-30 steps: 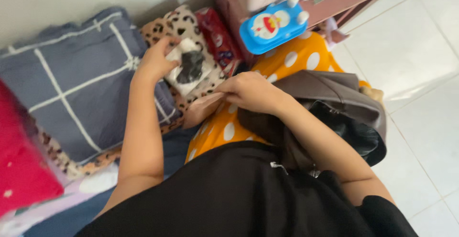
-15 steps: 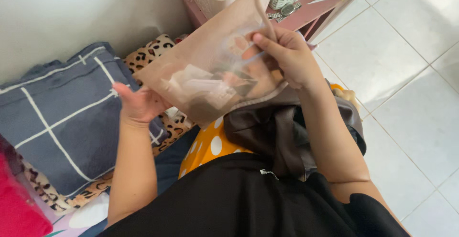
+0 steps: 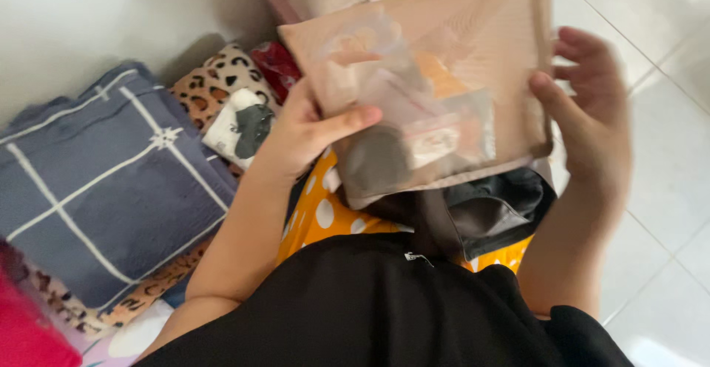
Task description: The person organizes and packs various personal items into a brown handbag. They handle items such as a hairbrush, scrunchies, a wallet, a watch, and small plastic bags containing accessories, placing them into the bag or a clear pouch within it.
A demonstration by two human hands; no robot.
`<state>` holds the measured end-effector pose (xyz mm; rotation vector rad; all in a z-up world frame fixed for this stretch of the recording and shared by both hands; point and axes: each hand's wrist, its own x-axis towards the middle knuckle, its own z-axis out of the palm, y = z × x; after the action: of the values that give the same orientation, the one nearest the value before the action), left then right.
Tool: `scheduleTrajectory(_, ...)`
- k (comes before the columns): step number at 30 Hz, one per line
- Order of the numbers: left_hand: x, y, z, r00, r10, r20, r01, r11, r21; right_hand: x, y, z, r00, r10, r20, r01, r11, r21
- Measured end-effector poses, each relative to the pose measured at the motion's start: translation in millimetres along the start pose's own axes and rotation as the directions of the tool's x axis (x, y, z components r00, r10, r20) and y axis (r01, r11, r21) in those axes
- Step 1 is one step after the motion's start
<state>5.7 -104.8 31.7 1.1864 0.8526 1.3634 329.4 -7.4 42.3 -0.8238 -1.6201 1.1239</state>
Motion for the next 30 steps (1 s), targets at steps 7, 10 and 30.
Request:
scheduleTrajectory(7, 41.6, -41.2, 54.4, 0.972, -0.015, 0.234, 0.052, 0.987, -0.152, -75.4, -48.7, -22.4, 0.965, -0.261, -0.035, 0.188, 0.775, -0.604)
scheduleTrajectory(10, 52.1, -69.1, 73.8, 0.969, -0.167, 0.183, 0.220, 0.918, -0.329, -84.9, -66.0, -11.0, 0.978, -0.169, 0.124, 0.209, 0.790, -0.577)
scheduleTrajectory(30, 30.4, -18.6, 48.1, 0.859, 0.396, 0.325, -0.482, 0.408, 0.776, -10.3, 29.1, 17.7, 0.970, 0.001, 0.243, 0.092, 0.923, -0.372)
